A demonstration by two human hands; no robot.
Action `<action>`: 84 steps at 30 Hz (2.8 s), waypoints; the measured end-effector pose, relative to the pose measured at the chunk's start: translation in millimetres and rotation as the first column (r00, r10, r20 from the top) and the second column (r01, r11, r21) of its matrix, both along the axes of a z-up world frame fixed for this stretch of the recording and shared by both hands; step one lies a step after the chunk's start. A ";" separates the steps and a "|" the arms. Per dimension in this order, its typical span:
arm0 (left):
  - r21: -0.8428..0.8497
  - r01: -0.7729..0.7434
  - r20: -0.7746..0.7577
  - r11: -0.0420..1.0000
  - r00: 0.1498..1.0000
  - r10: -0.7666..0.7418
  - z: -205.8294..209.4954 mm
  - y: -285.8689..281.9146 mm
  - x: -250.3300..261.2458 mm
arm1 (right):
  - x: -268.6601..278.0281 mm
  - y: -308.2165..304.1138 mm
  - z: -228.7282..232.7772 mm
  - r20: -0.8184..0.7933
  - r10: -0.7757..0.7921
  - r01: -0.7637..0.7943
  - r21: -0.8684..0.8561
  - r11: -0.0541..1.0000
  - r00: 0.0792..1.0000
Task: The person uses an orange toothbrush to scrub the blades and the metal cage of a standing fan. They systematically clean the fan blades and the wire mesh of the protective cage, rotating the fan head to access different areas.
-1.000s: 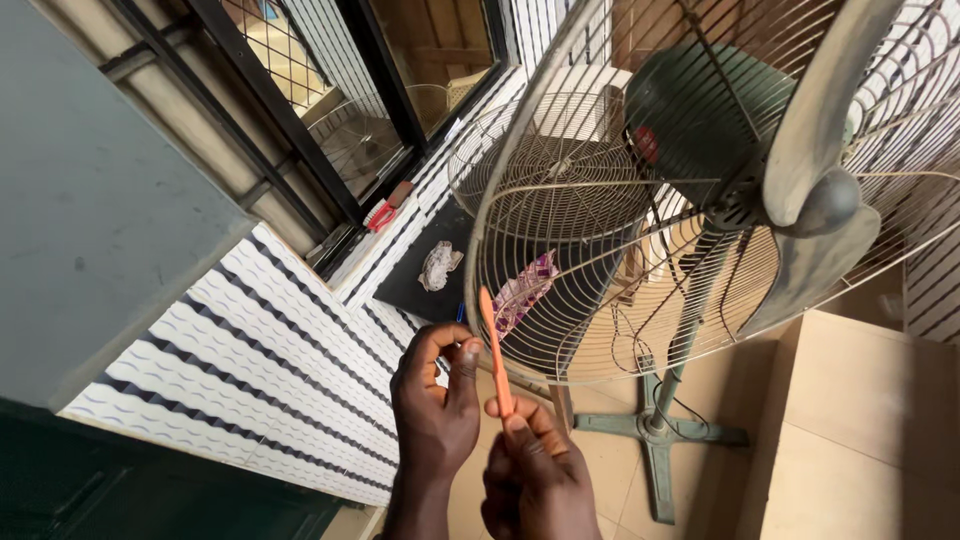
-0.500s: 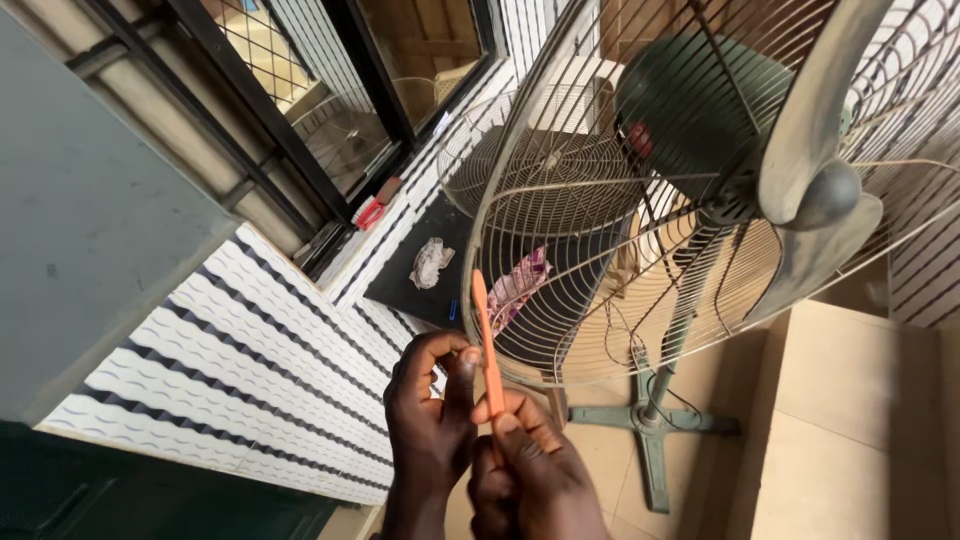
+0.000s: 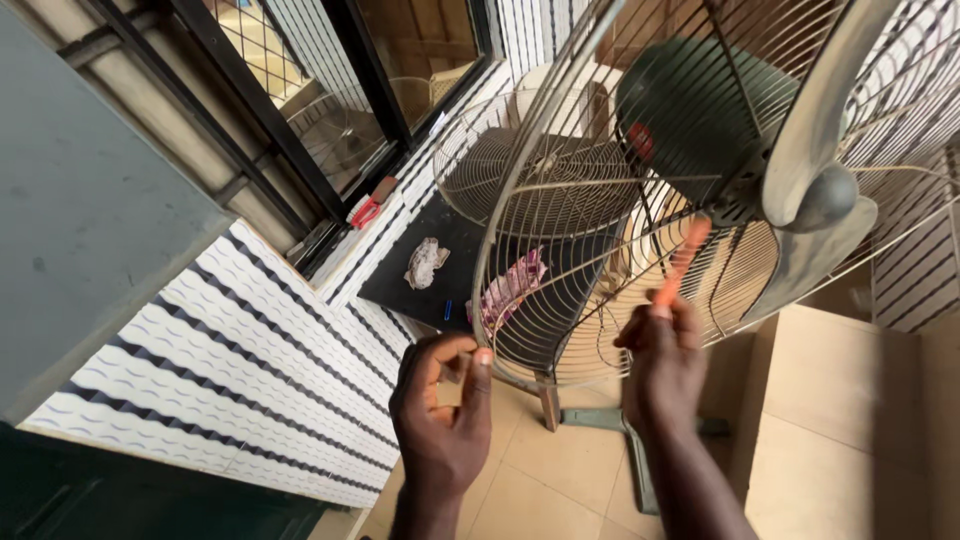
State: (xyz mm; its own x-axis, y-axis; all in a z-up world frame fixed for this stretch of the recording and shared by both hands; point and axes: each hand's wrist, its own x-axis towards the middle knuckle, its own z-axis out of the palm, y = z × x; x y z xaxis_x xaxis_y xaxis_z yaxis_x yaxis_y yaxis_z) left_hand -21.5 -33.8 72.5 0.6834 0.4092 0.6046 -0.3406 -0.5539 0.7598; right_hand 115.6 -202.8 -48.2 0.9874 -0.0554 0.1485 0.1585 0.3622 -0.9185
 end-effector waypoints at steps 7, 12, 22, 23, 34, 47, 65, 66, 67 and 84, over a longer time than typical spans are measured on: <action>0.049 -0.059 -0.029 0.997 0.998 0.061 2.2 -0.3 2.6 | -11.7 8.8 13.4 0.114 0.521 -0.377 -0.563 0.736 0.846; 0.125 -0.048 -0.023 0.991 0.998 0.052 1.7 2.5 0.0 | 32.5 -10.8 0.2 -0.181 0.063 -0.148 -0.506 0.850 0.982; 0.087 -0.066 -0.069 0.994 0.995 0.073 5.3 3.1 2.3 | 6.0 18.4 6.9 0.690 0.253 0.174 -0.486 0.857 0.678; 0.098 -0.065 -0.067 0.993 0.995 0.072 5.5 4.7 1.7 | 13.0 5.0 15.1 0.242 0.030 0.103 -0.517 0.850 0.970; 0.126 -0.072 -0.023 0.990 0.997 0.075 6.3 3.9 8.3 | -2.8 36.4 30.0 0.500 0.203 0.055 -0.453 0.890 0.842; 0.102 -0.110 -0.148 0.989 0.981 0.125 3.1 10.7 10.5 | 31.7 28.1 57.5 -0.065 -0.047 0.062 0.263 0.963 0.997; 0.024 -0.087 -0.084 0.996 0.993 0.088 -2.7 11.7 16.4 | 4.2 59.6 51.1 0.131 -0.028 0.051 -0.175 0.983 0.991; 0.031 -0.095 -0.053 0.995 0.994 0.096 -2.5 13.2 18.1 | -7.6 69.6 50.1 0.310 0.138 -0.090 -0.163 0.983 0.941; 0.012 -0.086 -0.077 0.996 0.993 0.087 -2.1 14.7 19.8 | -20.6 74.4 48.4 0.471 0.294 -0.234 -0.182 0.955 0.832; -0.034 -0.009 -0.065 0.999 0.998 0.006 -5.7 25.1 22.1 | 15.3 30.6 114.1 0.259 0.102 -0.094 -0.043 0.995 0.961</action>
State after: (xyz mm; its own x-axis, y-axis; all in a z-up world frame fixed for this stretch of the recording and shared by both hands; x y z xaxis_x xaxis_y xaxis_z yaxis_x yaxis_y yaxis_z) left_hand 0.6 -8.7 66.7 0.7173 0.4342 0.5449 -0.2861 -0.5295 0.7986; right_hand 130.9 -172.2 65.9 0.9148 0.0480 0.4010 0.3585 0.3608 -0.8610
